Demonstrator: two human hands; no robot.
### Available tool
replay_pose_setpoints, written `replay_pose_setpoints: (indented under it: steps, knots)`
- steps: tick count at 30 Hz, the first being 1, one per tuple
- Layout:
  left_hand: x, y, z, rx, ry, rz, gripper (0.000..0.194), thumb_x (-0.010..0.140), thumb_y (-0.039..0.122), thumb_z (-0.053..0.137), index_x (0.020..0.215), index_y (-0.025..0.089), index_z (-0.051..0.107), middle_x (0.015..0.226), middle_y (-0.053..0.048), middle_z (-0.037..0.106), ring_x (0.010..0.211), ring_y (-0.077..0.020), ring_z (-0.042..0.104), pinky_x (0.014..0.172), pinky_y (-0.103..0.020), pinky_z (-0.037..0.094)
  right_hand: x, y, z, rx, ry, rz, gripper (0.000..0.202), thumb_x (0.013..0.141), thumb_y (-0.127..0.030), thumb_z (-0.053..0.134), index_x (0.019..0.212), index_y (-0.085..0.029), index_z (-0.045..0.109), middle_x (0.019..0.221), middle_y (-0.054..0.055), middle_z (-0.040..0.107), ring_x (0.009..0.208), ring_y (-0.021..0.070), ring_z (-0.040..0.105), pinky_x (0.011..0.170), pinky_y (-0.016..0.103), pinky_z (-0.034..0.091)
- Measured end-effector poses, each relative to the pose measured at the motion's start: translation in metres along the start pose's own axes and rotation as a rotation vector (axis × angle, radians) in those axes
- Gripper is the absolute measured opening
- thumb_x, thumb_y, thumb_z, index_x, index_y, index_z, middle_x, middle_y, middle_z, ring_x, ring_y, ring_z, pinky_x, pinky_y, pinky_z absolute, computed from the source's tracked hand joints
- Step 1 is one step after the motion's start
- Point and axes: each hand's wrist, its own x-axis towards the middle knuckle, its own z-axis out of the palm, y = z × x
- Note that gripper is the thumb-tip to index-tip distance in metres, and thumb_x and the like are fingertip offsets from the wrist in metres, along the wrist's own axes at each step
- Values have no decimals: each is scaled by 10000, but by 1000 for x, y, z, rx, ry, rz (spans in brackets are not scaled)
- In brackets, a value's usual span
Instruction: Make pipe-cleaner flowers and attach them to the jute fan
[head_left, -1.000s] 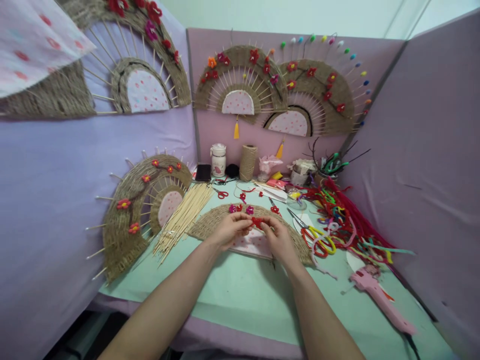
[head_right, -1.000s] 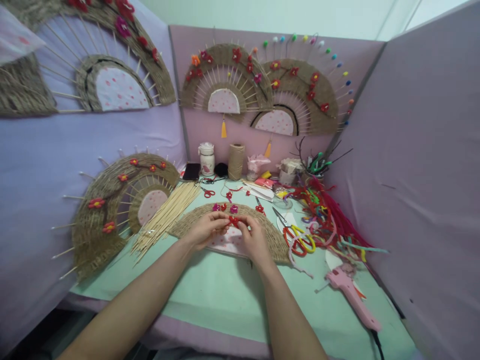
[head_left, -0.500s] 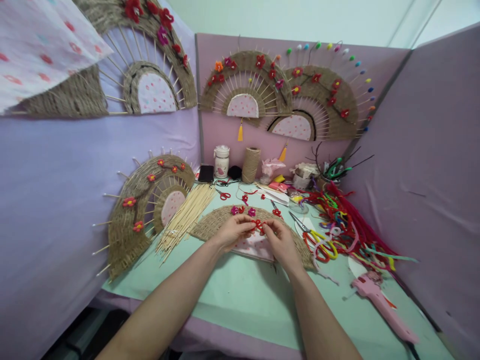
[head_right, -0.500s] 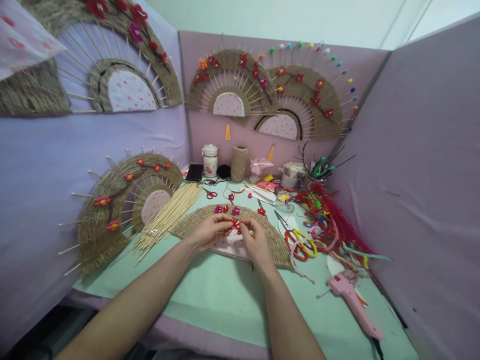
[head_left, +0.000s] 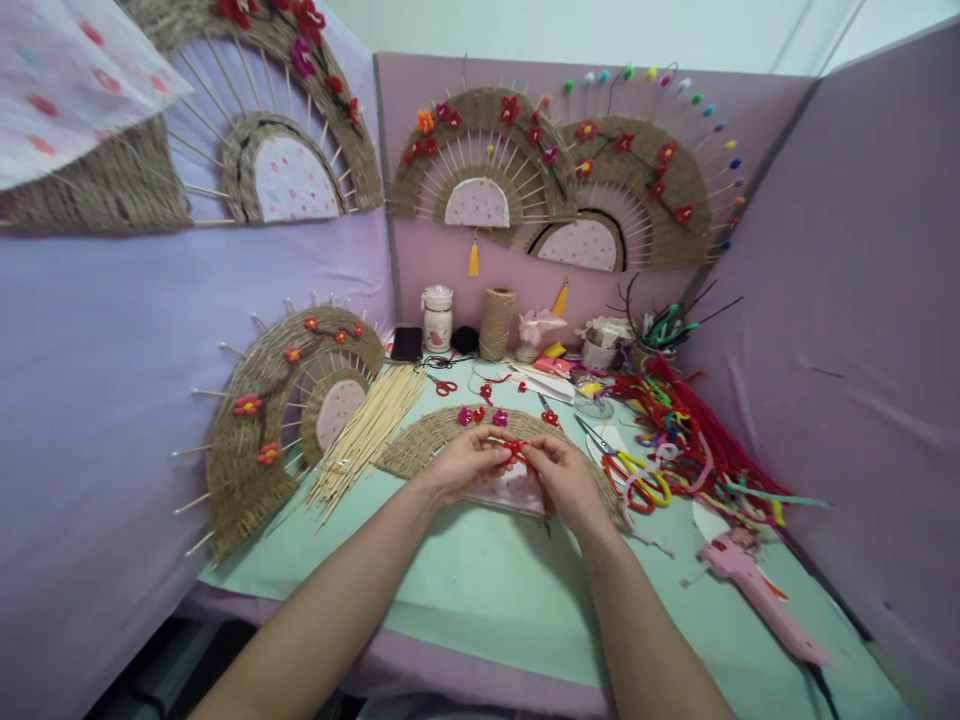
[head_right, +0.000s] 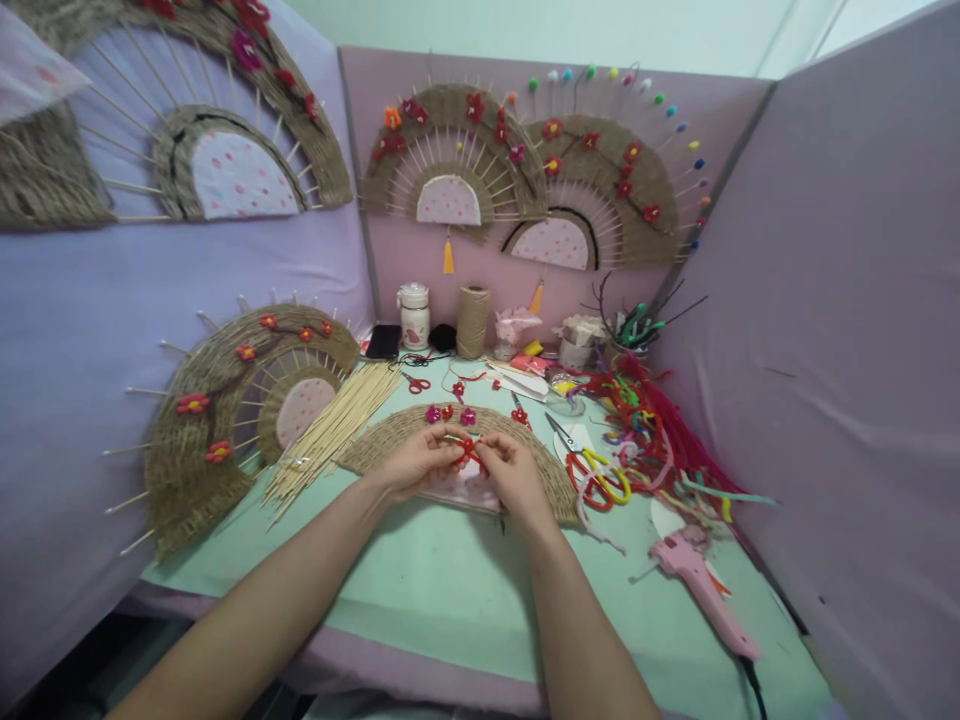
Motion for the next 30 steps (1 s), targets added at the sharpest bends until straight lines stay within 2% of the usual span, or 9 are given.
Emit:
replay_pose_setpoints:
  steps: [3,9,12,16,21,26,30]
  knots:
    - [-1,0,3,101,15,42,309,582,254,775,827,123,641,701,-16,636,637,-87,577,650,-224,443,0,2,0,-18,20,23,210,676,-398,607,678,-190,579,508,-34,540,427,111,441,416,220,313]
    - [-2,2,2,174,-37,-23,300,561,269,781,794,114,675,757,-57,677,681,-122,617,707,-263,469,0,4,-1,-49,-6,44,207,682,-388,603,694,-183,577,520,-30,540,417,102,424,387,206,282]
    - [0,2,1,156,4,-34,312,541,268,793,786,108,684,729,-62,681,664,-123,619,709,-267,471,-1,1,-1,-40,-9,26,236,708,-418,585,733,-184,580,525,-29,529,426,106,427,398,213,302]
    - [3,0,1,81,101,20,306,510,254,808,743,103,681,704,-63,684,670,-134,624,743,-285,476,-3,-2,1,-90,31,-122,308,775,-469,523,863,-179,577,585,-5,551,537,144,513,505,243,406]
    - [5,-3,1,135,115,97,298,537,245,787,794,120,702,761,-65,701,687,-133,621,747,-278,476,-4,2,4,-273,55,-334,218,815,-379,508,832,-175,584,795,48,628,720,168,570,685,291,447]
    - [4,-6,0,288,122,83,276,563,235,755,817,132,714,777,-72,706,706,-154,630,725,-280,473,-5,0,4,-352,109,-436,173,823,-303,500,881,-199,626,906,67,621,822,186,567,718,308,451]
    - [4,-8,2,293,134,62,249,574,248,743,796,138,717,747,-63,702,675,-147,626,700,-274,477,-5,-2,3,-361,98,-490,149,813,-275,513,800,-205,643,819,53,618,787,181,570,714,313,453]
